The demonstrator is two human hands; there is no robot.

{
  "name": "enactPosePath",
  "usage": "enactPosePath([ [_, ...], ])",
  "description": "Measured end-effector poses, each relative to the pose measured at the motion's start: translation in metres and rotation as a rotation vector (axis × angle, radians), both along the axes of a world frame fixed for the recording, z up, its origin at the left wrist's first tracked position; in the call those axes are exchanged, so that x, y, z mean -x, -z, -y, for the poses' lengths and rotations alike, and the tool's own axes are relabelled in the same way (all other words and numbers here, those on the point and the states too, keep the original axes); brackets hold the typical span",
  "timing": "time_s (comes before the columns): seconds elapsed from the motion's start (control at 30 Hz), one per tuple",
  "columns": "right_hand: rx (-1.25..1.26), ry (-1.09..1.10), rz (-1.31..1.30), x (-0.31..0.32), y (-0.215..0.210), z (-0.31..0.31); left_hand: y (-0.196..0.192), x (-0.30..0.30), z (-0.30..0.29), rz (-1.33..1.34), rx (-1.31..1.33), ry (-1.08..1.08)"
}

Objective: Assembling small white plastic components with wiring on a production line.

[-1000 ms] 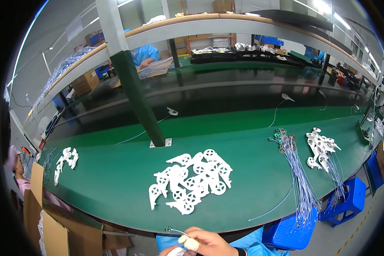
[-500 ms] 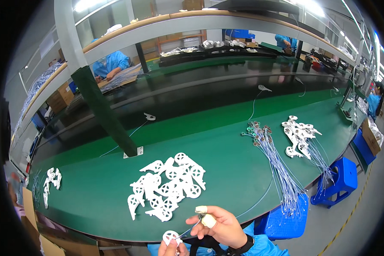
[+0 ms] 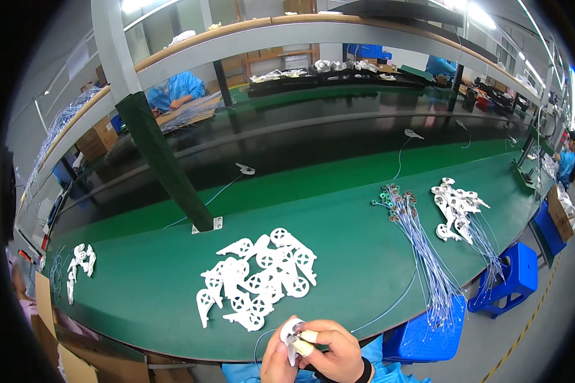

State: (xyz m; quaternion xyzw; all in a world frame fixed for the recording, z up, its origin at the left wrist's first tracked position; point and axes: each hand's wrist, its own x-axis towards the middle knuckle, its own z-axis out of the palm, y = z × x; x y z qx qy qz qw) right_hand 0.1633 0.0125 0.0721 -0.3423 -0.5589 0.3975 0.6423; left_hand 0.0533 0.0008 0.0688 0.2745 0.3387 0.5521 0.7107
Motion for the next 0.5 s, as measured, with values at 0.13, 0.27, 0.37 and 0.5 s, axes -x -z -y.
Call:
enactPosePath([
  [0.13, -0.037, 0.088, 0.068, 0.004, 0.001, -0.001, 0.005, -0.004, -0.001, -0.284, -0.136, -0.027],
  [0.27, 0.061, 0.052, -0.247, 0.006, 0.001, 0.0, 0.004, -0.006, -0.001, -0.316, -0.201, -0.058],
  [0.37, 0.004, 0.107, -0.023, -0.004, 0.005, -0.002, 0.004, -0.006, -0.002, -0.34, -0.26, -0.06],
  [0.5, -0.106, 0.129, 0.27, -0.01, -0.003, -0.006, -0.002, -0.007, -0.002, -0.321, -0.197, -0.057],
])
